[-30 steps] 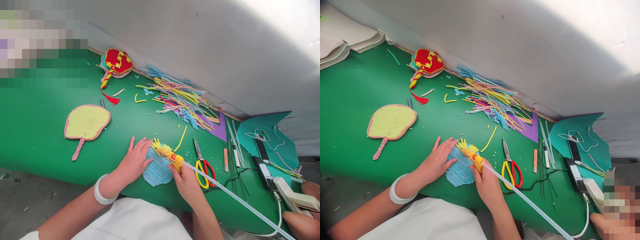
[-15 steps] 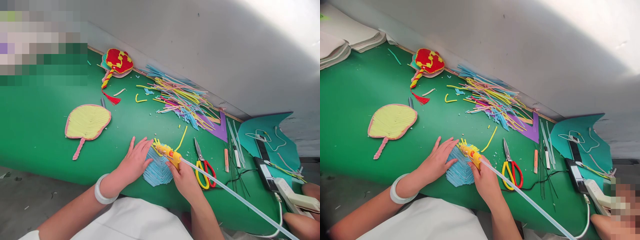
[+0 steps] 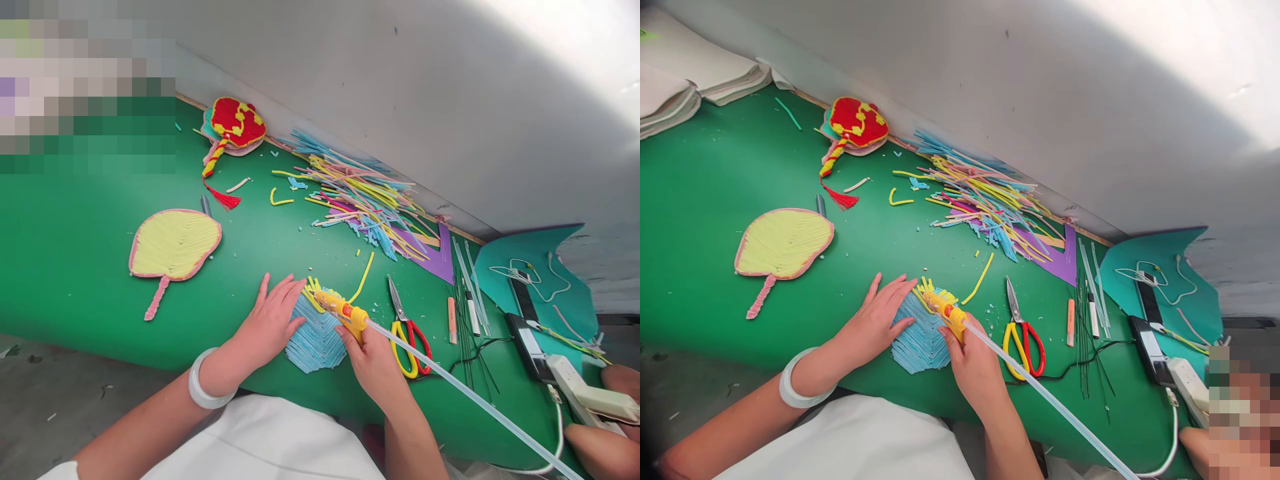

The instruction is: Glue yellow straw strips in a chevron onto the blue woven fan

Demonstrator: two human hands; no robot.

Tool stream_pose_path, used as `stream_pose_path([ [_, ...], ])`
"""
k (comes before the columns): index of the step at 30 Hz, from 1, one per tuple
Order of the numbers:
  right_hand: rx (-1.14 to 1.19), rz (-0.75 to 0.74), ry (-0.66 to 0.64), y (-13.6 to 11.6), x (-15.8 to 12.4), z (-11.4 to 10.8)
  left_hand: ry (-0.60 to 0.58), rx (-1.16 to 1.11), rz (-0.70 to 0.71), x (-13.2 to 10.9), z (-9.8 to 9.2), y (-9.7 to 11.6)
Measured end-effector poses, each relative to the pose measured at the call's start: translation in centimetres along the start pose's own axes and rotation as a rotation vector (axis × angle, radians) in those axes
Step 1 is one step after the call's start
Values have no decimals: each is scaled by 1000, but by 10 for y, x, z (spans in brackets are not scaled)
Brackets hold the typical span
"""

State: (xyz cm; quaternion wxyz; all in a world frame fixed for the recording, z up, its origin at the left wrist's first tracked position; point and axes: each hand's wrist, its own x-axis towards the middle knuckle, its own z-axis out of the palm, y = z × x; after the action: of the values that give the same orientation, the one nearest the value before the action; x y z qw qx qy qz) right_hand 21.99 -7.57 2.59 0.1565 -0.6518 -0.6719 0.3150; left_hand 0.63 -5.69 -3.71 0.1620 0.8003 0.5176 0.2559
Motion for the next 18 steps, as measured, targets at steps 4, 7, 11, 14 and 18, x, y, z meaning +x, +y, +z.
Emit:
stream_pose_path([
  [4, 0, 11, -7, 2, -4, -1, -2, 5, -2, 0, 0, 0],
  [7, 14, 26, -20, 2, -5, -1, 4, 0, 0, 0, 0, 0],
  [11, 6, 43, -24, 2, -6, -2, 0, 1, 4, 0, 0, 0],
  [14, -4, 47, -36, 3, -7, -3, 0, 1, 1, 0, 0, 0],
  [18, -13, 62, -40, 4, -9, -5, 1, -5, -1, 0, 0, 0],
])
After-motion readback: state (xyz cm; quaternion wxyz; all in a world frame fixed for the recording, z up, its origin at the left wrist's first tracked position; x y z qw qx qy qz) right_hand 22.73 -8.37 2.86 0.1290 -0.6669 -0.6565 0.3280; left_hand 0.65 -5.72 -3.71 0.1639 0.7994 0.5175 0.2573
